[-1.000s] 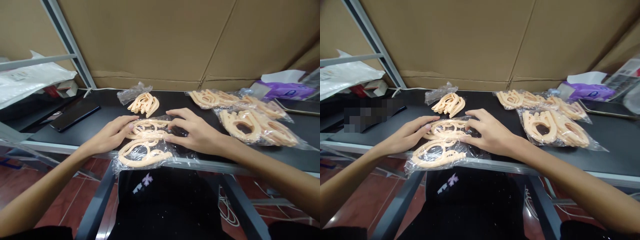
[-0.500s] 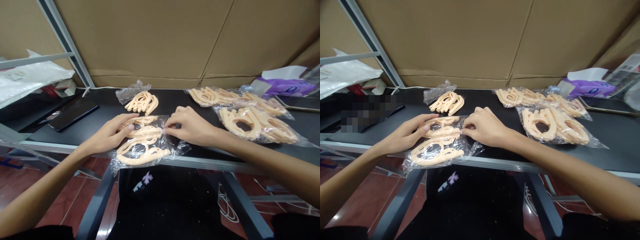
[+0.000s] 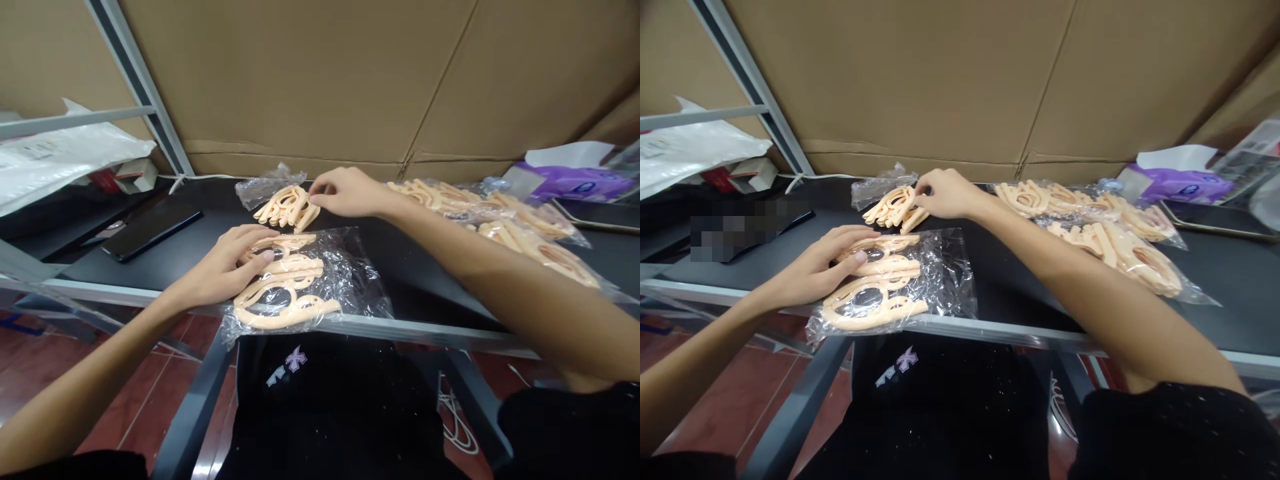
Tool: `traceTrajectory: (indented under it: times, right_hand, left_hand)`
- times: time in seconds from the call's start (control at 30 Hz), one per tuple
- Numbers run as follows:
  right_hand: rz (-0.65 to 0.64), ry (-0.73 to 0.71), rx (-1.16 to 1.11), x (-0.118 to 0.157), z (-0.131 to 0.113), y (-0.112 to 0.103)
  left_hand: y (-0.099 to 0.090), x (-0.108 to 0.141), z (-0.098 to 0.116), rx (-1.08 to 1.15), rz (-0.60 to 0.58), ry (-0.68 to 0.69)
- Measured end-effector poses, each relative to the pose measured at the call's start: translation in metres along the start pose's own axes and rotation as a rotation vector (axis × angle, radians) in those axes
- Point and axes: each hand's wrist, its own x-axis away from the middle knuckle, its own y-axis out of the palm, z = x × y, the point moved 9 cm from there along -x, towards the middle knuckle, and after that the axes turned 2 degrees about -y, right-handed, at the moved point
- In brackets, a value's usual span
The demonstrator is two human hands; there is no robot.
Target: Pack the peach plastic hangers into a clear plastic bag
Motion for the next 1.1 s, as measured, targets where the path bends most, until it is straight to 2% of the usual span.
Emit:
traceTrajectory:
  times: [0.1, 0.23, 0.37, 0.47, 0.73, 0.87, 0.97, 1.1]
  right_hand:
    - [-0.024, -0.077, 0.152, -0.018, -0.030, 0.024]
    - [-0.130, -0.141, 0.215, -0.029, -0.061, 0.048]
    - [-0.242, -0.141, 0.257, -0.030, -0.070, 0.061]
    - [-0.216, -0.181, 0.254, -0.027, -0.071, 0.059]
    - [-0.035, -0.216, 0.045, -0.029, -0.042, 0.042]
    - [0.105, -0.176, -0.112, -0.017, -0.019, 0.008]
    - [0.164, -0.187, -0.254, 0.023, -0.007, -0.027]
    - [0.133, -0.207, -0.332, 0.103, 0.004, -0.058]
  left_hand:
    - [0.001, 0.000, 0.001, 0.000, -0.012, -0.005]
    - [0.002, -0.001, 0.001, -0.006, -0.017, -0.012]
    - [0.003, -0.001, -0.001, -0.008, -0.015, -0.011]
    - [0.003, -0.001, -0.002, 0.007, -0.016, -0.016]
    - [0.002, 0.001, 0.000, -0.002, -0.020, -0.005]
    - [0.001, 0.001, -0.001, 0.004, -0.018, 0.009]
    - [0.001, 0.001, -0.001, 0.002, -0.020, 0.014]
    - [0.003, 0.000, 0.001, -0.012, -0.032, 0.002]
